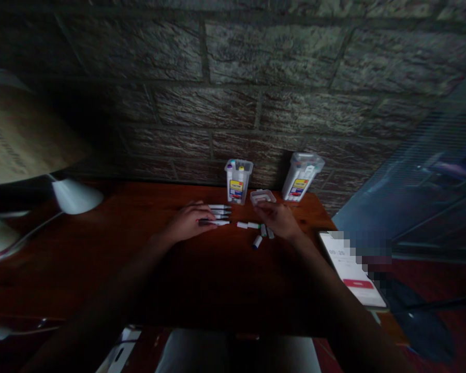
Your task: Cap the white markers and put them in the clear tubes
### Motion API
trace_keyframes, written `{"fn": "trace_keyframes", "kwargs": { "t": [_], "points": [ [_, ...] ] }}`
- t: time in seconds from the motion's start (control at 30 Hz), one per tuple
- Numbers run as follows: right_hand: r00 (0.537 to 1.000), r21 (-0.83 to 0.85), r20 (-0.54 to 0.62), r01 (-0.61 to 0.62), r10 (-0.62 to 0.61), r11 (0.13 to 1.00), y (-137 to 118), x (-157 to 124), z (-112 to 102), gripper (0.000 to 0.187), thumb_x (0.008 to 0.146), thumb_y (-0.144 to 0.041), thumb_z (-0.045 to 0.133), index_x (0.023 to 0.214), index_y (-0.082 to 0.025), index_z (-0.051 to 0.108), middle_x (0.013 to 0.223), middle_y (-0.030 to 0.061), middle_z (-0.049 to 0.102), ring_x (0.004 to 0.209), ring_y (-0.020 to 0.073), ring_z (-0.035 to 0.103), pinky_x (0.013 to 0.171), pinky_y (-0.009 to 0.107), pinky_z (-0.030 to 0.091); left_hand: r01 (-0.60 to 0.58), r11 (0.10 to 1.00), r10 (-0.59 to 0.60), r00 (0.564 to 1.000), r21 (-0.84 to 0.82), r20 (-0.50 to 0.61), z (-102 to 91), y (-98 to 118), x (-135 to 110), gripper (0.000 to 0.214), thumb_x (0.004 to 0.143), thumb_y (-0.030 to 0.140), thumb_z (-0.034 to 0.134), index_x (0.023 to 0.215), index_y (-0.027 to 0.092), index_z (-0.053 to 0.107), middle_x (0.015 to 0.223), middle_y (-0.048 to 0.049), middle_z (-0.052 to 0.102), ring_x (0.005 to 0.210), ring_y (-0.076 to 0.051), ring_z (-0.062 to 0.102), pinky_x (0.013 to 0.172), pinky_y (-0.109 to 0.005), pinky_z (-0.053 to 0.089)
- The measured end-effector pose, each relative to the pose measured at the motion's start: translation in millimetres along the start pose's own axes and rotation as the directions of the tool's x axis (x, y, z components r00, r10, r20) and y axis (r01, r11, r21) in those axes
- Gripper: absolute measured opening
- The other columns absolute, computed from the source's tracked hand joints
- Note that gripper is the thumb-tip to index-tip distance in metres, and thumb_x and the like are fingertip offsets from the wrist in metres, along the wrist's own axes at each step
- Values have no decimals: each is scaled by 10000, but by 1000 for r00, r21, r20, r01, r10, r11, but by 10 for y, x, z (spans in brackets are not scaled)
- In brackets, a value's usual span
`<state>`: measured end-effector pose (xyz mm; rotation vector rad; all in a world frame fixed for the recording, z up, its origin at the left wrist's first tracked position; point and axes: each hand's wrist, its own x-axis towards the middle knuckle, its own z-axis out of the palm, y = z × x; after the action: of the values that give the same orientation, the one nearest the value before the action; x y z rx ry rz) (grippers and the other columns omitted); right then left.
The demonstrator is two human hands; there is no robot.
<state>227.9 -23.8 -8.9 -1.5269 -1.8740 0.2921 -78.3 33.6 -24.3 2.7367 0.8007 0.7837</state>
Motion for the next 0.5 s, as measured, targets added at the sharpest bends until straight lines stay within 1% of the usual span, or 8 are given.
{"fn": "trace_keyframes", "kwargs": {
  "t": [0.1, 0.2, 0.3, 0.37, 0.43, 0.5],
  "points": [
    [999, -11, -22, -40, 39, 999, 78, 22, -40, 198, 914, -310, 610, 979, -239, 783, 962, 57, 793, 811, 224, 751, 741, 335, 572, -17, 1000, 17, 1000, 7, -12, -9, 50, 21, 178, 904, 395, 662, 918, 244, 754, 957, -42, 748, 945, -209, 664, 873, -355, 500],
    [999, 6, -3, -48, 48, 999, 104, 21, -65, 193, 904, -281, 615, 997, -235, 778, 982, 52, 791, 822, 223, 750, 752, 341, 577, -7, 1000, 8, 996, 16, -86, -29, 116, 35, 194, 937, 384, 616, 960, 224, 724, 963, -47, 749, 932, -204, 668, 862, -341, 511],
    [995, 56, 102, -26, 20, 998, 80, -5, -56, 169, 887, -289, 647, 991, -232, 767, 987, 40, 788, 869, 221, 745, 808, 359, 572, 59, 998, -60, 981, -11, -185, -47, 172, 26, 232, 968, 396, 565, 1012, 209, 694, 964, -46, 754, 899, -186, 690, 834, -307, 532],
    [982, 90, 187, -3, -14, 996, 49, -29, -30, 158, 861, -295, 688, 983, -228, 763, 999, 44, 785, 906, 223, 739, 833, 363, 566, 85, 996, -91, 970, -36, -225, -53, 191, 11, 257, 983, 405, 541, 1054, 203, 683, 997, -49, 761, 897, -180, 706, 828, -293, 546],
    [966, 118, 254, 22, -52, 993, 18, -49, 4, 162, 845, -280, 705, 987, -225, 761, 997, 50, 784, 889, 213, 736, 810, 346, 568, 97, 995, -103, 964, -38, -245, -56, 194, -2, 303, 980, 424, 544, 1149, 205, 666, 1067, -61, 759, 933, -188, 714, 847, -301, 557],
    [951, 144, 296, 51, -92, 988, -2, -60, 35, 157, 845, -251, 694, 986, -222, 758, 970, 46, 784, 840, 195, 733, 764, 319, 566, 113, 993, -118, 957, -31, -265, -62, 189, -7, 379, 969, 437, 561, 1267, 212, 623, 1120, -70, 747, 977, -198, 710, 883, -319, 559]
  ]
}}
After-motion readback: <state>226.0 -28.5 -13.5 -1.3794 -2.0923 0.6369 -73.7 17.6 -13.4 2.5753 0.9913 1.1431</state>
